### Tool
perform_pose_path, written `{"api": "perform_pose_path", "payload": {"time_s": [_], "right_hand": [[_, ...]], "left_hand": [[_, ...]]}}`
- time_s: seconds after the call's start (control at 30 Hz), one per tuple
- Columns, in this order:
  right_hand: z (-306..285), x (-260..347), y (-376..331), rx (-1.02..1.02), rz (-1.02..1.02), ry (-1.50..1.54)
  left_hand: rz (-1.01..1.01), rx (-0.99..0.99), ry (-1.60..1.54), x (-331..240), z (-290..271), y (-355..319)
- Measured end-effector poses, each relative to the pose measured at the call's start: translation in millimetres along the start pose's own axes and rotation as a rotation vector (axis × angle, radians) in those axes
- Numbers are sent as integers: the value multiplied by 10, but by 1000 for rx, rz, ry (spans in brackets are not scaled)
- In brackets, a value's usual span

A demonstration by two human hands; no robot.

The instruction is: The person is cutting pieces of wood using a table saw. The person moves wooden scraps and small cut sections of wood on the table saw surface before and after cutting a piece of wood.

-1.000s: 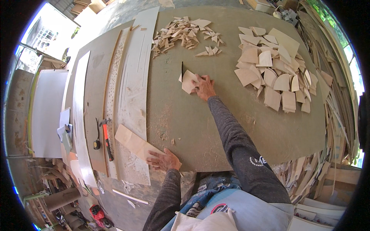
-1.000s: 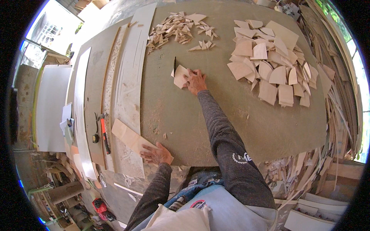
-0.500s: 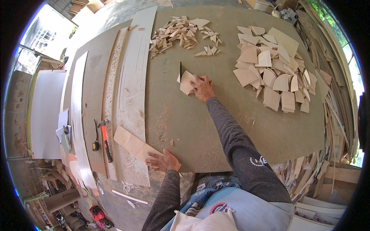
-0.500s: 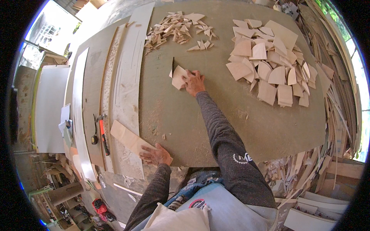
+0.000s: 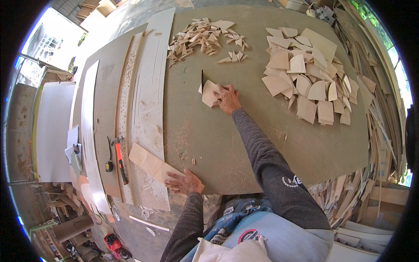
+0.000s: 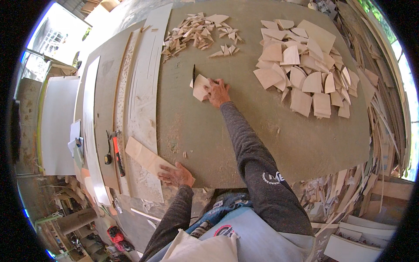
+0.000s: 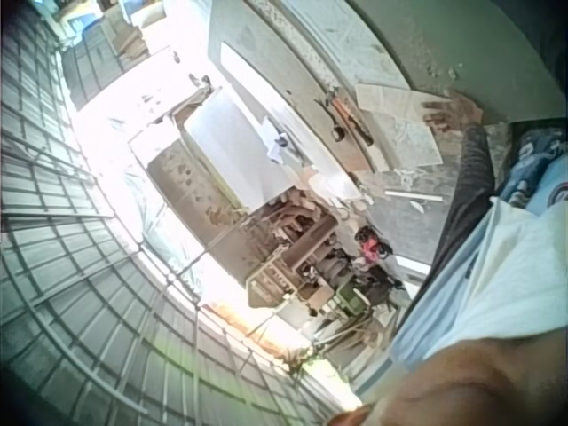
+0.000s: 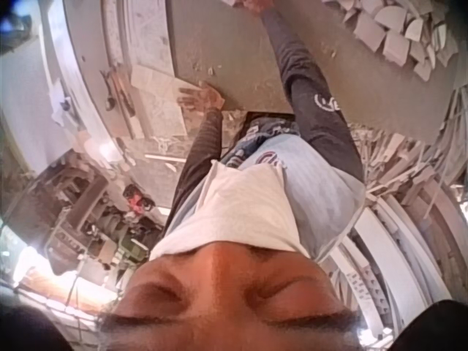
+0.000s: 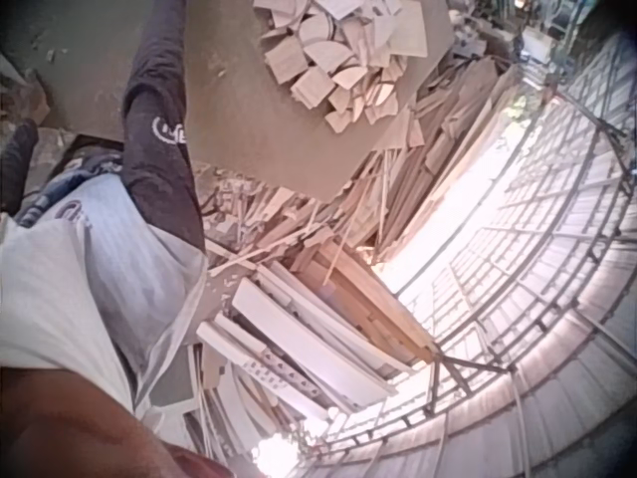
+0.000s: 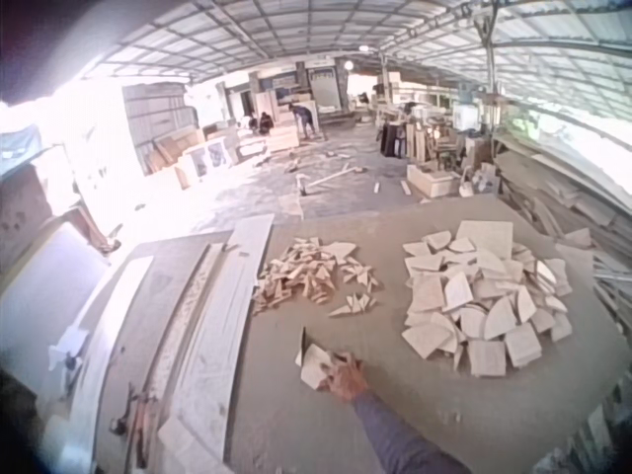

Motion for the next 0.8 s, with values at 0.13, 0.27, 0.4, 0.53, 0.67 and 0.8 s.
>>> {"api": "perform_pose_path", "payload": {"time_s": [0.13, 0.27, 0.4, 0.53, 0.67, 0.8], "right_hand": [[53, -58, 21, -21, -4, -44], [3, 30, 0, -21, 33, -68], [-6, 12, 13, -35, 37, -68], [-107, 103, -3, 3, 45, -63], [-66, 50, 23, -17, 76, -102], [-42, 51, 53, -20, 104, -85]], "left_hand": [[11, 5, -5, 3, 32, 2], [3, -9, 22, 39, 27, 16], [-7, -6, 19, 1, 19, 4], [-4, -18, 4, 27, 10, 11], [-1, -5, 22, 7, 19, -1], [-9, -6, 30, 43, 58, 25]]}}
Point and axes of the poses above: each hand's wrist, its own y-axis towards the middle knuckle, its own z-axis out of the palm, x = y × z, the point moved 6 cm from there along y, towards the middle knuckle, and after that the axes turned 13 degrees about -y, right-handed, at the moved point
